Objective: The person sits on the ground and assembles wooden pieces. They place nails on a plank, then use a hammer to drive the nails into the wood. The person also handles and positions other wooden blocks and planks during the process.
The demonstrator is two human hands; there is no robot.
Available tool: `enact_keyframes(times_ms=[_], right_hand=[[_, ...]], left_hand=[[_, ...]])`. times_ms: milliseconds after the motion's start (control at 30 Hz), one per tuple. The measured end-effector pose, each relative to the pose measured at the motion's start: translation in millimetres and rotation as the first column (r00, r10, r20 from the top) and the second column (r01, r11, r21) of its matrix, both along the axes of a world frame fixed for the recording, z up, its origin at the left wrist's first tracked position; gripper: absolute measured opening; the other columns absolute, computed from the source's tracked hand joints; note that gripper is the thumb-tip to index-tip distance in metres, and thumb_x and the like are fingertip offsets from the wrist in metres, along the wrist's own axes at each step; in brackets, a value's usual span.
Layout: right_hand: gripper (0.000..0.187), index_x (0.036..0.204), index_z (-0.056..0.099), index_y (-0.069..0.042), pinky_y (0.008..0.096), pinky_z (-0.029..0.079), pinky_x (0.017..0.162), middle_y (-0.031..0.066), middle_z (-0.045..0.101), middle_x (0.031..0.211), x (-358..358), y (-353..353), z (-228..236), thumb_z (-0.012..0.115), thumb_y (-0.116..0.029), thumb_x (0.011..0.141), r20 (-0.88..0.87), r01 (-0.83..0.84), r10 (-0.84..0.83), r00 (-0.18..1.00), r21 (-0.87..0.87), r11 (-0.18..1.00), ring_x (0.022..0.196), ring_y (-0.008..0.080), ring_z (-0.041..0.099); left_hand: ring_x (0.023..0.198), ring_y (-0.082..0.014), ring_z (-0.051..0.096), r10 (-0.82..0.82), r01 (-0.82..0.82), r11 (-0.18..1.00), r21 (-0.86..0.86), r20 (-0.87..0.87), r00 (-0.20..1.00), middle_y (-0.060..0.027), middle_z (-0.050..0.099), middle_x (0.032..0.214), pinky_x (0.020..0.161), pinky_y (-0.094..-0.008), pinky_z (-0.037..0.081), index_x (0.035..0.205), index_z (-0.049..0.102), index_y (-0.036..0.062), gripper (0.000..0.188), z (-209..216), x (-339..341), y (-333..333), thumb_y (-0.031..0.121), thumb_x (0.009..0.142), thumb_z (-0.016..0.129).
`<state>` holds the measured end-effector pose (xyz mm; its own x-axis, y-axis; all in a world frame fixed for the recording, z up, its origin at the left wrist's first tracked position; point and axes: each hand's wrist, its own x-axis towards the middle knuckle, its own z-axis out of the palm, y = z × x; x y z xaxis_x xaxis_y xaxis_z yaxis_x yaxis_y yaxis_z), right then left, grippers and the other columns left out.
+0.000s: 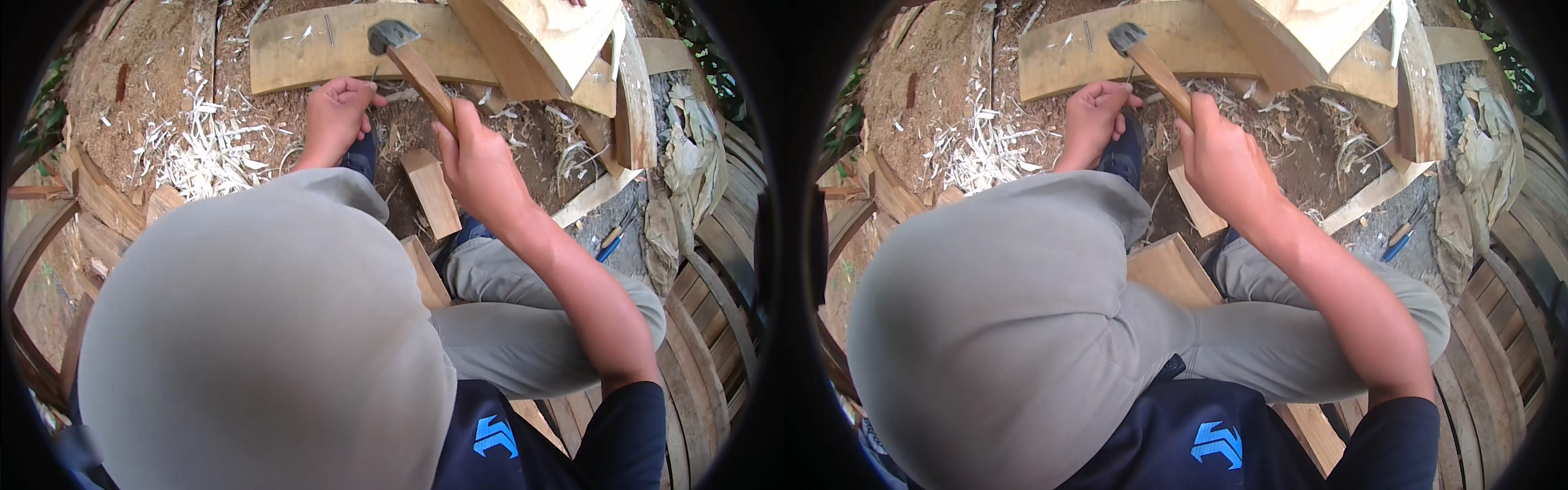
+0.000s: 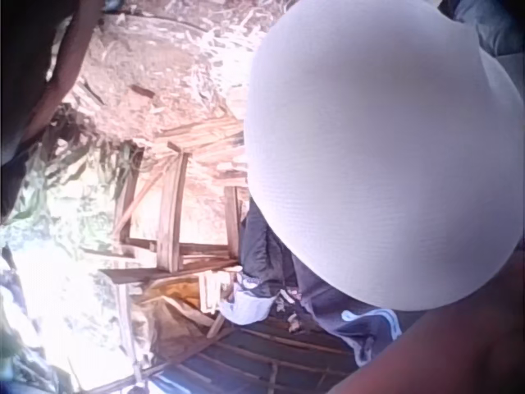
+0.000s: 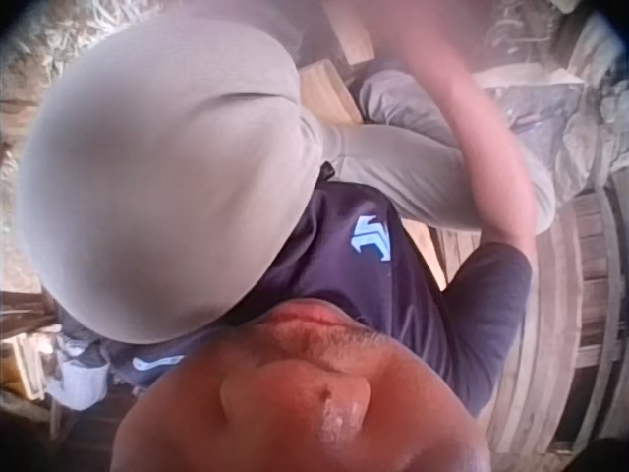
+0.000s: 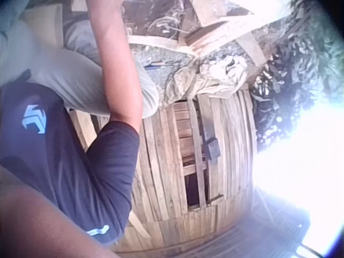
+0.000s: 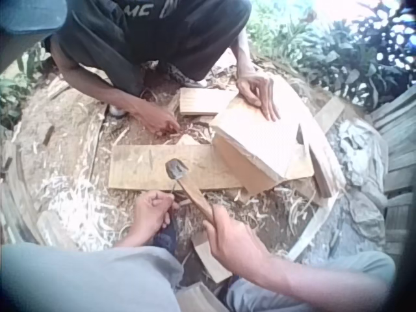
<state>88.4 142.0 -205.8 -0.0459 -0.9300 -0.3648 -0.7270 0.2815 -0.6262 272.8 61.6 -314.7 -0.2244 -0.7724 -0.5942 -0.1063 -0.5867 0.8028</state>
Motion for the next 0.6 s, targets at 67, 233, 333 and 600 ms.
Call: enact_keyframes(times_ms=[67,233,333,600], right_hand=[[0.021,0.106,0.045,0.000,0.0613,0.049,0.067,0.0316,0.065,0.079,-0.4,1.6,0.3,0.053,-0.019,0.103,0.011,-0.010,0.010,1.000,0.007,1.000,0.076,0.0535,0.064],[0.021,0.107,0.045,0.000,0.0605,0.050,0.066,0.0315,0.065,0.078,1.6,5.3,-2.4,0.054,-0.019,0.102,0.040,0.017,-0.017,0.999,0.000,1.000,0.076,0.0534,0.064],[0.022,0.108,0.045,0.000,0.0604,0.049,0.067,0.0313,0.065,0.078,-2.1,2.8,-5.8,0.054,-0.019,0.102,0.005,-0.039,0.039,0.999,0.120,0.992,0.076,0.0535,0.063],[0.020,0.105,0.047,0.000,0.0602,0.050,0.068,0.0320,0.065,0.078,-3.3,0.2,-4.7,0.054,-0.019,0.102,0.020,0.027,-0.027,0.999,0.036,0.999,0.077,0.0536,0.063]], left_hand=[[0.051,-0.0057,0.053,-0.004,0.003,1.000,-0.017,-0.030,1.000,-0.0093,0.075,0.089,0.043,-0.0212,0.039,0.096,0.067,-0.0003,0.017,-1.5,0.7,0.0,0.017,0.098,0.067],[0.051,-0.0062,0.053,-0.003,0.003,1.000,0.015,-0.036,0.999,-0.0096,0.074,0.087,0.042,-0.0217,0.040,0.097,0.066,-0.0012,0.018,-1.8,0.3,1.0,0.017,0.099,0.066],[0.051,-0.0067,0.053,0.006,-0.004,0.999,0.040,-0.059,0.998,-0.0101,0.073,0.087,0.042,-0.0223,0.040,0.097,0.066,-0.0015,0.018,-4.3,1.4,6.0,0.017,0.099,0.066],[0.052,-0.0074,0.053,0.026,-0.022,0.999,0.045,-0.077,0.997,-0.0104,0.072,0.088,0.042,-0.0229,0.041,0.099,0.066,-0.0018,0.019,-5.7,1.3,1.7,0.017,0.098,0.066]])
